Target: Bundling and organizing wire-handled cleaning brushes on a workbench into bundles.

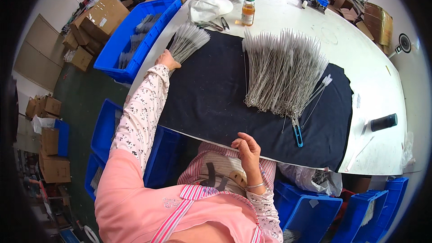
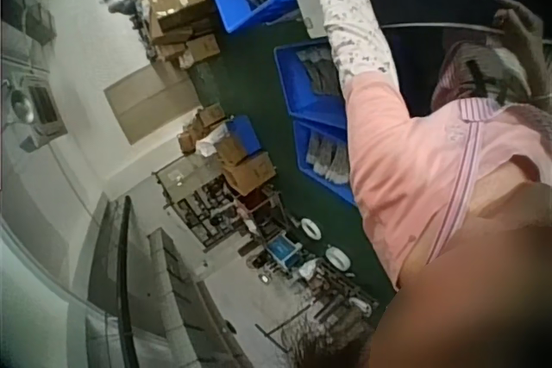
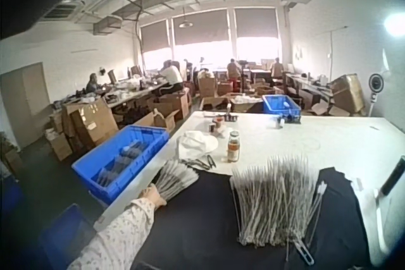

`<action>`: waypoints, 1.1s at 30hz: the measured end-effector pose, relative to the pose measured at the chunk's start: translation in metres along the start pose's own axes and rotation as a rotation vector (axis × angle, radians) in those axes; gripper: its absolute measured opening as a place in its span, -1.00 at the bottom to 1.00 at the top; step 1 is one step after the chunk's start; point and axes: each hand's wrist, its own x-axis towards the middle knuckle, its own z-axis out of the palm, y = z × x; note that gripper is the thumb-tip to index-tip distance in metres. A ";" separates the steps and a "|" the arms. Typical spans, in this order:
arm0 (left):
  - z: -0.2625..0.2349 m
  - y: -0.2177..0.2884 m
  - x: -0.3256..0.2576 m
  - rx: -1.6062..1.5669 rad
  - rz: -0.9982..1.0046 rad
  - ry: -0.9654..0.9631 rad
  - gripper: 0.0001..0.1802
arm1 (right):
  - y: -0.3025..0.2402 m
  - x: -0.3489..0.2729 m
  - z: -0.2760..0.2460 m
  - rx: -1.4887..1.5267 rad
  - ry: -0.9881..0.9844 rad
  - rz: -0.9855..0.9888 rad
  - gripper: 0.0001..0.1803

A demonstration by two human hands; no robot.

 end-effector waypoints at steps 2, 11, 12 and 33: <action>0.007 -0.002 0.002 -0.004 0.014 0.035 -0.18 | 0.000 0.000 -0.001 -0.006 0.003 0.001 -0.73; 0.028 -0.002 0.015 0.156 0.011 0.124 -0.32 | -0.002 -0.006 0.001 -0.071 0.038 0.035 -0.75; 0.029 0.002 0.018 0.168 -0.020 0.101 -0.31 | -0.001 -0.006 0.003 -0.074 0.041 0.040 -0.75; 0.017 -0.043 0.064 -0.125 0.098 -0.107 -0.25 | 0.016 0.203 0.166 0.198 -0.211 0.613 -0.35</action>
